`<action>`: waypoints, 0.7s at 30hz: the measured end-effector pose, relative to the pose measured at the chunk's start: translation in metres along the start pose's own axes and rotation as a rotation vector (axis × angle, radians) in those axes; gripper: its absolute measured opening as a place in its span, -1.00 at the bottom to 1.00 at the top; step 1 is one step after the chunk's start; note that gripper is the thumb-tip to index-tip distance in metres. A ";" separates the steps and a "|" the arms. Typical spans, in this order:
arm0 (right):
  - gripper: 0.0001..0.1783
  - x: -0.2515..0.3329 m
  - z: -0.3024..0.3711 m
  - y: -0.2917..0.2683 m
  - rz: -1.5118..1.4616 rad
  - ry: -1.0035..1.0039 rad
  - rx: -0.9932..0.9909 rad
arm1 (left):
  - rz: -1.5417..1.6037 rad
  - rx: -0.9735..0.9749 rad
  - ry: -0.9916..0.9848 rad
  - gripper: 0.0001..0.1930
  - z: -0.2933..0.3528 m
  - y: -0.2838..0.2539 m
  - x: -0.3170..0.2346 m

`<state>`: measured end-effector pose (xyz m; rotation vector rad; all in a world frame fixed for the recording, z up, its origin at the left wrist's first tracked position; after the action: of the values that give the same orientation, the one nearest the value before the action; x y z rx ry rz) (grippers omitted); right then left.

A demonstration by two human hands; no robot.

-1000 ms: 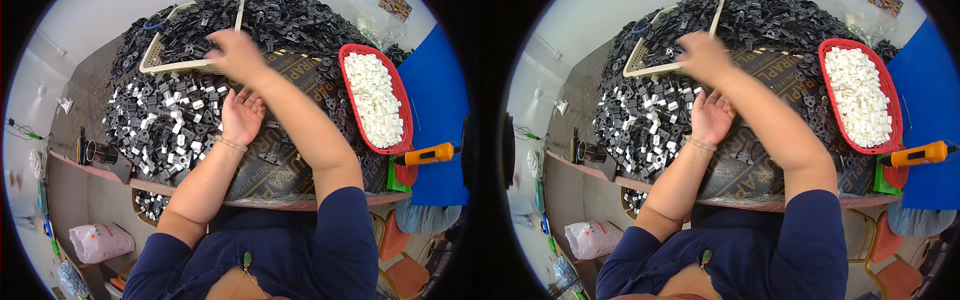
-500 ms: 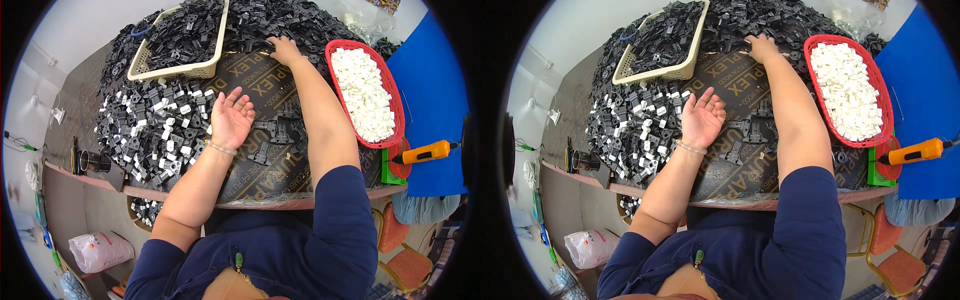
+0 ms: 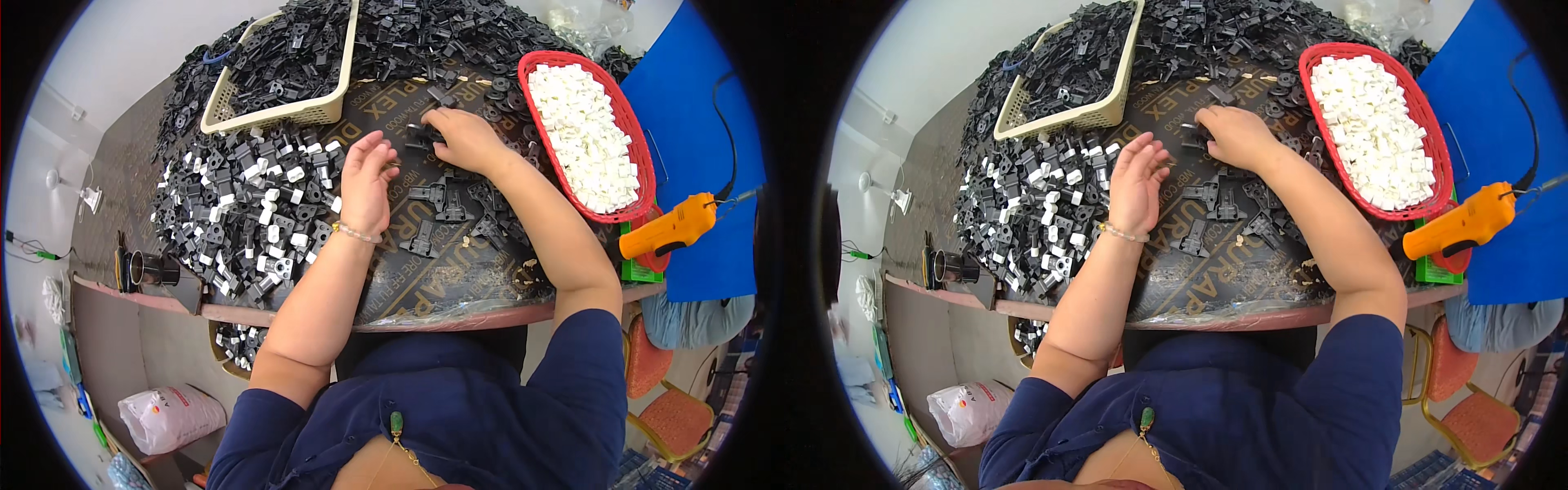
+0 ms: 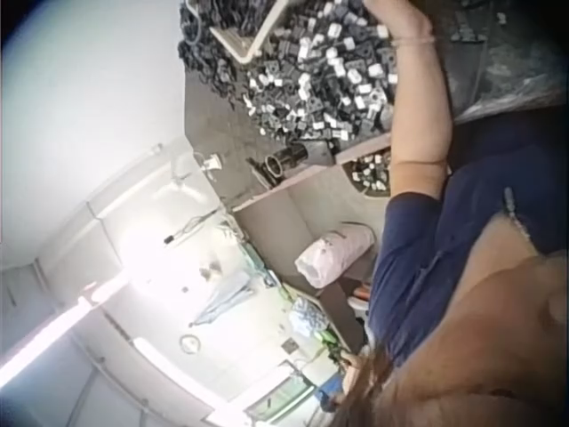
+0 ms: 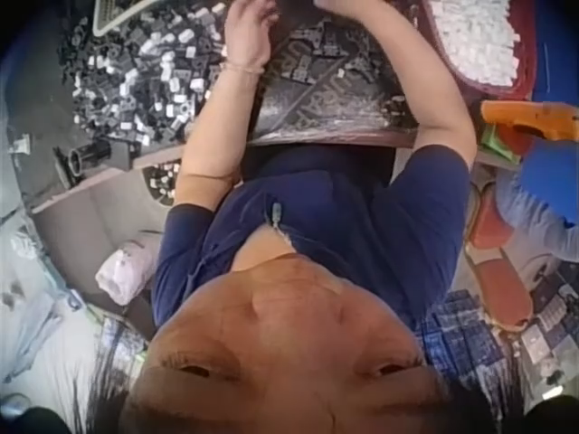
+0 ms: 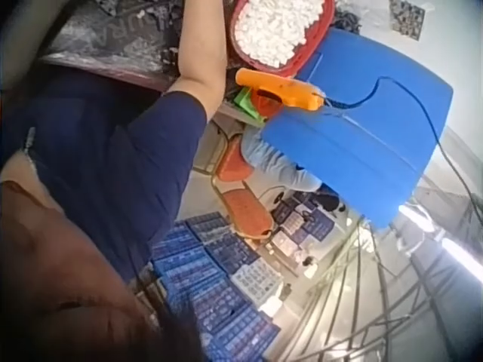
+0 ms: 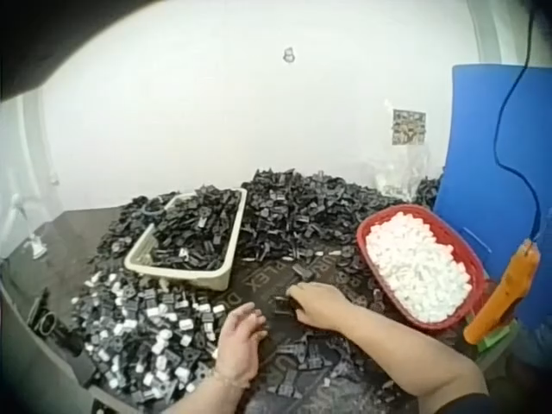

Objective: The person assembles small black and white plastic components by hand at a workbench.

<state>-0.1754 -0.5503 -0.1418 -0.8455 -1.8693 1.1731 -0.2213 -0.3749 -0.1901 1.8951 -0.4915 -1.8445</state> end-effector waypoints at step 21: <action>-0.63 0.007 0.036 0.013 0.110 0.124 0.017 | 0.102 -0.018 0.016 -0.83 -0.004 0.006 -0.014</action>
<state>-0.2077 -0.5550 -0.1620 -0.9996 -1.7294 1.1739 -0.2178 -0.3722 -0.1745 1.8366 -0.5534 -1.7621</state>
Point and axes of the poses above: each hand's wrist, its own z-axis away from the middle knuckle, its own y-axis out of the palm, x = y × z, the point moved 6 cm from there along -z, towards the middle knuckle, and after that the axes turned 7 degrees about y, right-handed, at the moved point
